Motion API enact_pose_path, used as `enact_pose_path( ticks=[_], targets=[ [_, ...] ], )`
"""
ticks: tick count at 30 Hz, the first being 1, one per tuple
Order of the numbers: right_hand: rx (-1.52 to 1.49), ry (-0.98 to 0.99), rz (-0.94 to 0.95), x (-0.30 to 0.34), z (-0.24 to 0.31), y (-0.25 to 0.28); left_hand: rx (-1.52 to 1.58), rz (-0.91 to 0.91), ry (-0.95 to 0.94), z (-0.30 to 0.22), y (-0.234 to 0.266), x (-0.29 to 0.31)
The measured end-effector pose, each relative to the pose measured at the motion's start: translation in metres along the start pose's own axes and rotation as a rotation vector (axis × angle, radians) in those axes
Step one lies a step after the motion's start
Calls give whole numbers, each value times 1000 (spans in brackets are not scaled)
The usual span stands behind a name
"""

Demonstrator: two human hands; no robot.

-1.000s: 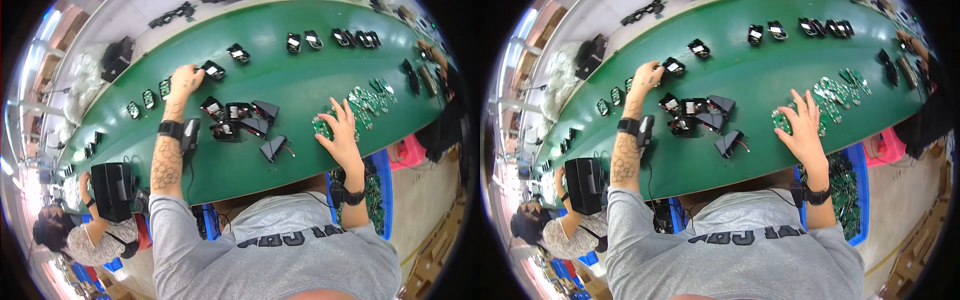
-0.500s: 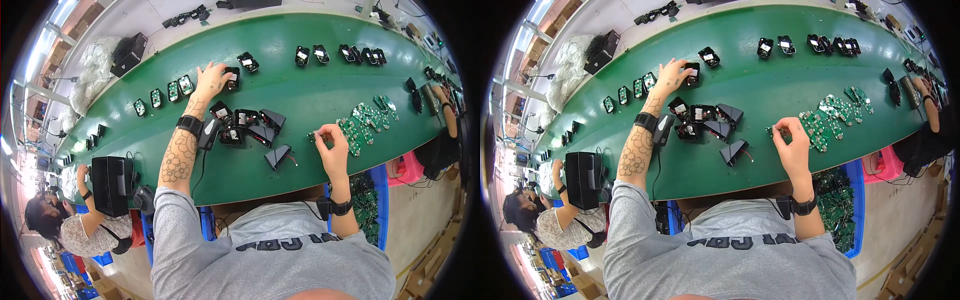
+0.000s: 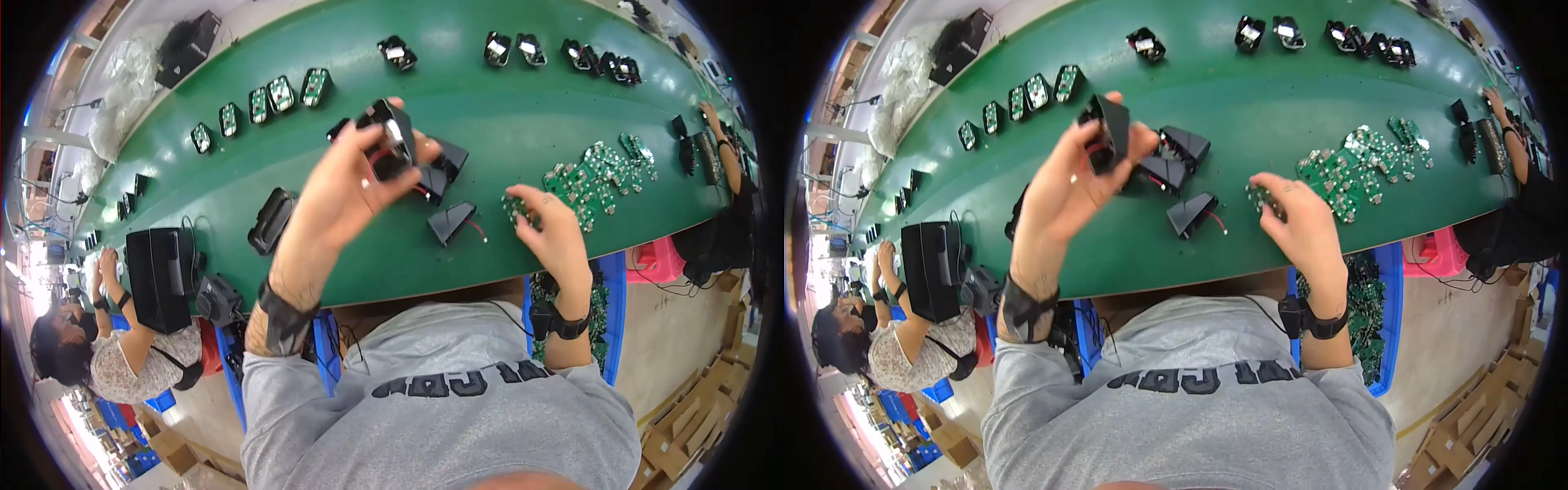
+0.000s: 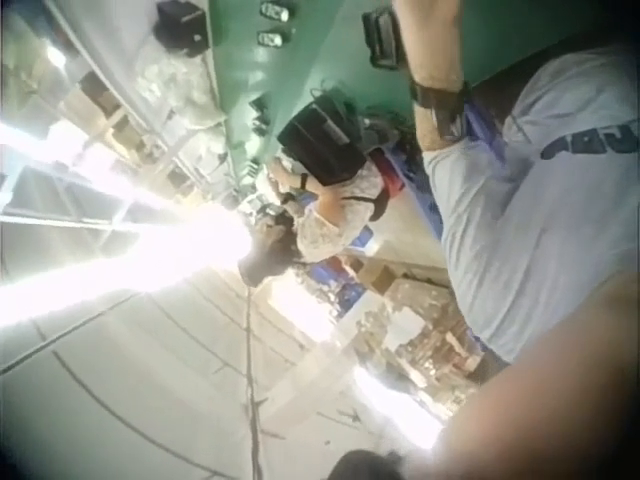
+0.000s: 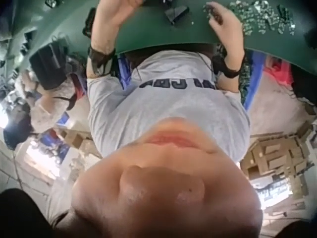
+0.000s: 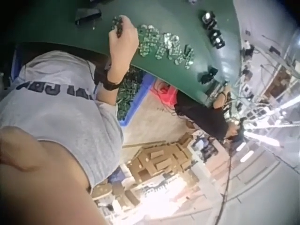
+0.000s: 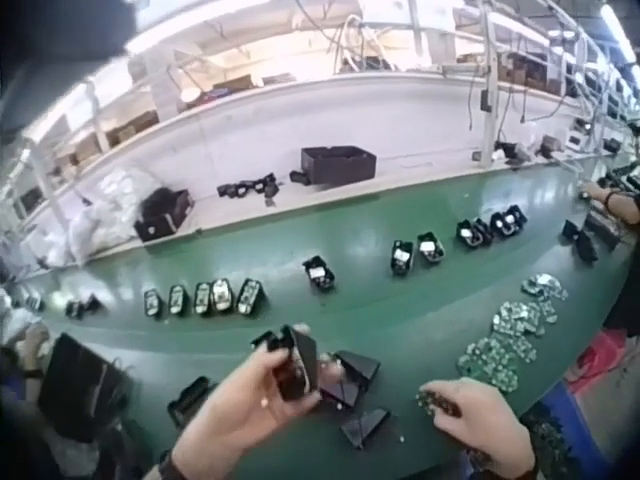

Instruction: Assembling electronic circuit boards into black plastic housings on a production line.

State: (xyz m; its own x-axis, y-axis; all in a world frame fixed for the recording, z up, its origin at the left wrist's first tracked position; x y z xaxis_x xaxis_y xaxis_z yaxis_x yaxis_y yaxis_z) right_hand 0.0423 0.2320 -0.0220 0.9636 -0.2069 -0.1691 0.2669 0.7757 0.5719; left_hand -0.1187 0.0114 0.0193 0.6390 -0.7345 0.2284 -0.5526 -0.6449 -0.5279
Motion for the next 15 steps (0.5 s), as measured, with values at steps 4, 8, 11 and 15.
enact_pose_path(
  ticks=[4, 8, 11, 15],
  targets=[
    [-443, -167, -196, 1, 4, 5, 415, 191, 187, 38, -17, 39],
    [-878, -78, -244, 9, 12, 0, 133, 22, 65, 61, -22, 51],
    [-1152, 23, -153, 15, 22, -14, -89, -147, -54, 72, -24, 53],
    [-1083, 143, -24, 8, 36, -28, -152, -166, -49, 80, -28, 54]
  ],
)
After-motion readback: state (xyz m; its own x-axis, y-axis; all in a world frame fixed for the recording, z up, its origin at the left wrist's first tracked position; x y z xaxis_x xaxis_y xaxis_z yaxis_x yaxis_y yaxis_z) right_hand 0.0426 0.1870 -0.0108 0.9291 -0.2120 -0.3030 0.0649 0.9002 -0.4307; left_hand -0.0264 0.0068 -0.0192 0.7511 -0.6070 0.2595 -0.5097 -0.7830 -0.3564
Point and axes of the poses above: each hand's wrist, its own x-axis away from the middle knuckle, its own y-axis out of the back of the hand, z = x × y, the point moved 3 cm from there along -x, towards the middle knuckle, and after that the axes turned 14 degrees about -x, right-handed, at the moved point
